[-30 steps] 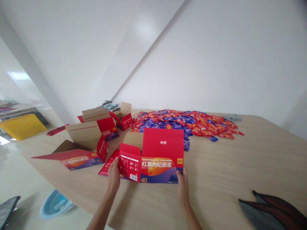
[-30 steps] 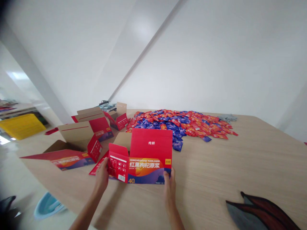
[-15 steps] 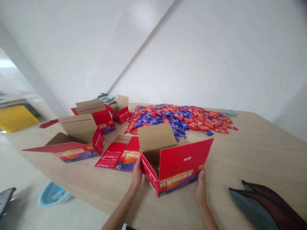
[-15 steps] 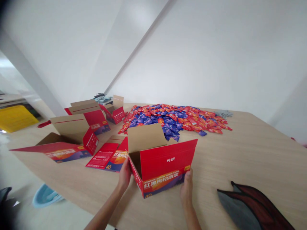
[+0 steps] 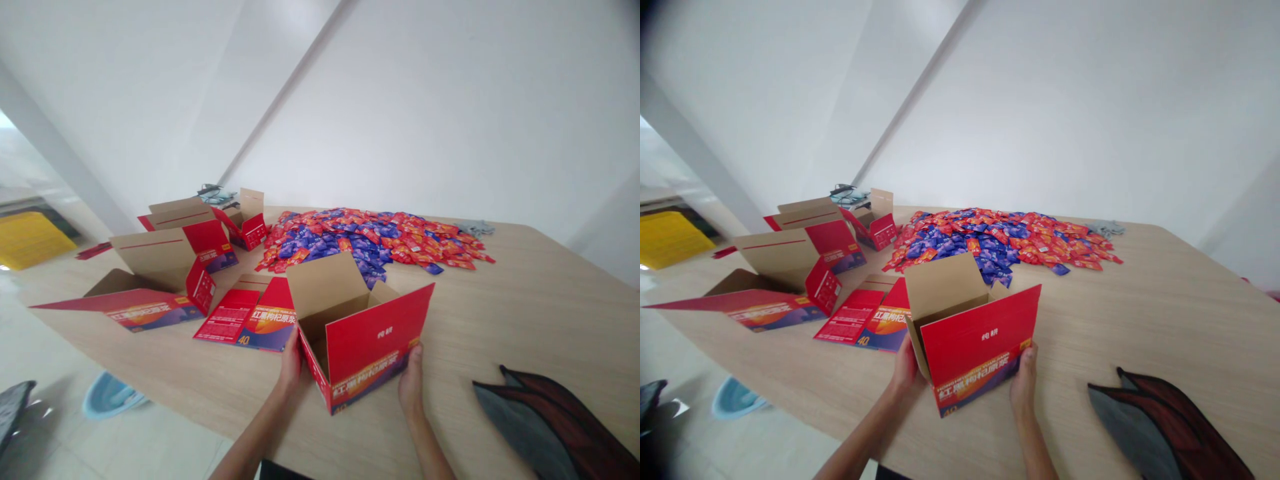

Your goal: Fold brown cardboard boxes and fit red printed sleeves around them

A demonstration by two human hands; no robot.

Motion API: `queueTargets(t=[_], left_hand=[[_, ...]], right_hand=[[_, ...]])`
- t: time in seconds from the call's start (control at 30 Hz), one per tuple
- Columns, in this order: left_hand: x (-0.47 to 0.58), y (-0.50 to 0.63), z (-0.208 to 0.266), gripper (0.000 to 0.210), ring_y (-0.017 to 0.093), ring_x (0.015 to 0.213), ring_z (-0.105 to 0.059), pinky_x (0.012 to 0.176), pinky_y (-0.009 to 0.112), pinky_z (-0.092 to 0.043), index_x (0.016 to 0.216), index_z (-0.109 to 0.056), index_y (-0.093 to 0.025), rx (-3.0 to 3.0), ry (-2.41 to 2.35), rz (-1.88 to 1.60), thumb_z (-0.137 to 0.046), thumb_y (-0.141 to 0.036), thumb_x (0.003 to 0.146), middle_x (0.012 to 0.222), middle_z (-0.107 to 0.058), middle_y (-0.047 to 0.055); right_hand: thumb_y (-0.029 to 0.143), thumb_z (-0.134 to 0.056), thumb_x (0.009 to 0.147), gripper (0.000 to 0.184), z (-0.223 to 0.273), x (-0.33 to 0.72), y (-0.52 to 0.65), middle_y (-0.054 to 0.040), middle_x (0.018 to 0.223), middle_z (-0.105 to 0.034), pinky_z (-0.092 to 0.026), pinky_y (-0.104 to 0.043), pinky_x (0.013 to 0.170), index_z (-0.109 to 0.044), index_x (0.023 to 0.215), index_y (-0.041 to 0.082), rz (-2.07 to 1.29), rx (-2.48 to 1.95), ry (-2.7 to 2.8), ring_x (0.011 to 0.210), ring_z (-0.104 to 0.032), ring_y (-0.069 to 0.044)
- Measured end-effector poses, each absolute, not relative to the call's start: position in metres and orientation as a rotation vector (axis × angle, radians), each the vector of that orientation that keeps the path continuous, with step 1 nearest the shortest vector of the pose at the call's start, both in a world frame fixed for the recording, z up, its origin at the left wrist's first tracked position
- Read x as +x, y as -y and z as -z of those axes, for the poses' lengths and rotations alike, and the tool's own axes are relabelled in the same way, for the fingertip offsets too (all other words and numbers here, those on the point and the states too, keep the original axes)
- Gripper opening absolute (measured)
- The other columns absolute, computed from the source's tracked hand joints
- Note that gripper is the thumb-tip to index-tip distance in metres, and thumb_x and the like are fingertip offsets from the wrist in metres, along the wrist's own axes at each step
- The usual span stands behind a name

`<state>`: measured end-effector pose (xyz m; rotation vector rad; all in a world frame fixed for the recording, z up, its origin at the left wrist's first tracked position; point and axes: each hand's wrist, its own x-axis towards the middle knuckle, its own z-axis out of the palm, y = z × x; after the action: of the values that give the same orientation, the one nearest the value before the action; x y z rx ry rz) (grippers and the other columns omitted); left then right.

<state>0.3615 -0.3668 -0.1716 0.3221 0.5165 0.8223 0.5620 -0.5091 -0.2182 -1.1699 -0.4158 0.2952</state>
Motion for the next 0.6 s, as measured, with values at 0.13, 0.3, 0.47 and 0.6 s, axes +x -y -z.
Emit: queueTargets(t=[0.13,0.3,0.47,0.6], left_hand=[[0.363,0.376,0.159,0.056,0.037,0.105,-0.081,0.104,0.055,-0.06,0.139,-0.068,-0.016,0.332,-0.527,-0.804,-0.074,-0.049,0.095,0.114,-0.084,0.013],[0.365,0.38,0.151,0.05,0.037,0.114,-0.079,0.11,0.052,-0.057,0.129,-0.074,-0.016,0.355,-0.547,-0.843,-0.079,-0.048,0.092,0.116,-0.084,0.011],[0.368,0.385,0.139,0.048,0.038,0.117,-0.077,0.114,0.05,-0.053,0.117,-0.079,-0.014,0.43,-0.498,-0.789,-0.081,-0.052,0.088,0.112,-0.085,0.012],[0.367,0.39,0.127,0.052,0.038,0.115,-0.077,0.113,0.05,-0.054,0.116,-0.081,-0.014,0.52,-0.502,-0.777,-0.08,-0.057,0.087,0.103,-0.086,0.012]], right_hand=[[0.082,-0.053,0.103,0.061,0.218,0.561,0.509,-0.0024,0.108,-0.064,-0.049,-0.039,0.092,-0.06,0.113,0.022,-0.261,-1.176,0.446,0.099,-0.059,-0.027],[0.081,-0.051,0.104,0.059,0.219,0.562,0.511,-0.0021,0.105,-0.062,-0.048,-0.039,0.087,-0.058,0.11,0.023,-0.247,-1.227,0.469,0.096,-0.057,-0.028],[0.081,-0.05,0.105,0.059,0.218,0.56,0.511,-0.0023,0.103,-0.062,-0.047,-0.04,0.087,-0.056,0.111,0.023,-0.232,-1.257,0.478,0.095,-0.058,-0.028],[0.082,-0.05,0.104,0.06,0.221,0.56,0.511,-0.0025,0.104,-0.061,-0.046,-0.04,0.089,-0.056,0.111,0.023,-0.246,-1.278,0.481,0.098,-0.056,-0.028]])
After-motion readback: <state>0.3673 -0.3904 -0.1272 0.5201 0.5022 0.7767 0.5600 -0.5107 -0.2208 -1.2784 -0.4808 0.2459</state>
